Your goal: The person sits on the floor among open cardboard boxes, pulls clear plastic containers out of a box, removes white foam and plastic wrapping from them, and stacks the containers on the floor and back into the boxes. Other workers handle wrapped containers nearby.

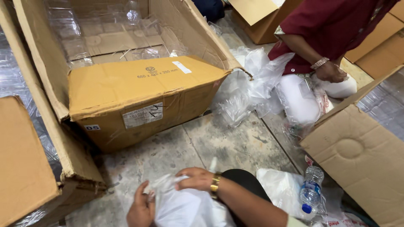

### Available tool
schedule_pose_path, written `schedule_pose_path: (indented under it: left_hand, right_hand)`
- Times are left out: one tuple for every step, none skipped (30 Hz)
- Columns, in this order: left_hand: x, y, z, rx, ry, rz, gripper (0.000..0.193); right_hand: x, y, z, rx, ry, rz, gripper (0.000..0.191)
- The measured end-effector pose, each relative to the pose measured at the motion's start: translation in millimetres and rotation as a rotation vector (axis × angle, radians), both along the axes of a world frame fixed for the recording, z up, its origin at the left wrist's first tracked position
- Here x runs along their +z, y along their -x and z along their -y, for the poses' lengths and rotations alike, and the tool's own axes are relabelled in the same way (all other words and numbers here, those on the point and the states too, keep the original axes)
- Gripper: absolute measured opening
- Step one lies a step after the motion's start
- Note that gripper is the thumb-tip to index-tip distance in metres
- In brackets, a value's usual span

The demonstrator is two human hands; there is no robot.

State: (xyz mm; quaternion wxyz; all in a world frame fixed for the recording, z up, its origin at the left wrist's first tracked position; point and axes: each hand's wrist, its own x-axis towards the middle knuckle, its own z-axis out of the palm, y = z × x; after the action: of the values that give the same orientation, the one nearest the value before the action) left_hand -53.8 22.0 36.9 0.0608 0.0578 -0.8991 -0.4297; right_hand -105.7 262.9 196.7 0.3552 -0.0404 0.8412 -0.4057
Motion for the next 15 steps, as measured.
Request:
schedule_pose_path:
  left_hand:
    - [0,-5,-7,-0.05,-0.052,-0.07,0.045]
    - [0,-8,-13,-0.047,-0.067,-0.136,0.04]
    - [0,-12,-19,-0.042,-0.082,-0.201,0.035]
    - [-1,-15,-24,-0.039,-0.099,-0.265,0.031]
    - [-2,-18,-28,0.028,-0.239,-0.12,0.03]
    - [-3,-19,-29,0.092,-0.377,0.026,0.03]
    - [-4,-20,-30,0.15,-0.506,0.174,0.031]
    - [-4,-19,-29,0.219,-0.547,0.123,0.03]
    - [-5,-17,-27,0.288,-0.582,0.067,0.029]
    - [-6,-15,-23,0.358,-0.613,0.008,0.029]
    - [-7,-12,-18,0.31,-0.672,-0.028,0.037]
    - [-8,-8,-13,0.262,-0.733,-0.062,0.048]
    - [-10,-5,-9,0.213,-0.796,-0.096,0.06]
    - [-12,-3,-6,0.217,-0.735,-0.117,0.063]
    - [-15,-1,-4,0.222,-0.678,-0.138,0.066]
  right_hand:
    - [5,-4,-8,-0.005,0.037,0.012,0.09]
    - [7,-8,-14,-0.006,0.071,0.025,0.091]
    - [6,-12,-18,-0.006,0.105,0.038,0.092]
    - [0,-17,-18,0.048,0.056,0.033,0.092]
    - [-9,-22,-14,0.1,0.006,0.029,0.092]
    - [-21,-26,-12,0.15,-0.041,0.025,0.093]
    - [-35,-26,-12,0.133,-0.035,0.014,0.088]
    - [-52,-22,-11,0.113,-0.021,0.0,0.083]
    - [-69,-18,-10,0.093,-0.002,-0.016,0.079]
    - [-84,-8,-21,-0.017,0.035,0.034,0.074]
    - [-96,5,-42,-0.127,0.068,0.086,0.071]
    - [-104,22,-68,-0.258,0.111,0.118,0.065]
    - [-107,39,-100,-0.441,0.157,0.087,0.051]
    - [-105,61,-136,-0.333,0.308,-0.186,0.044]
    - [-99,75,-172,-0.506,0.406,-0.193,0.036]
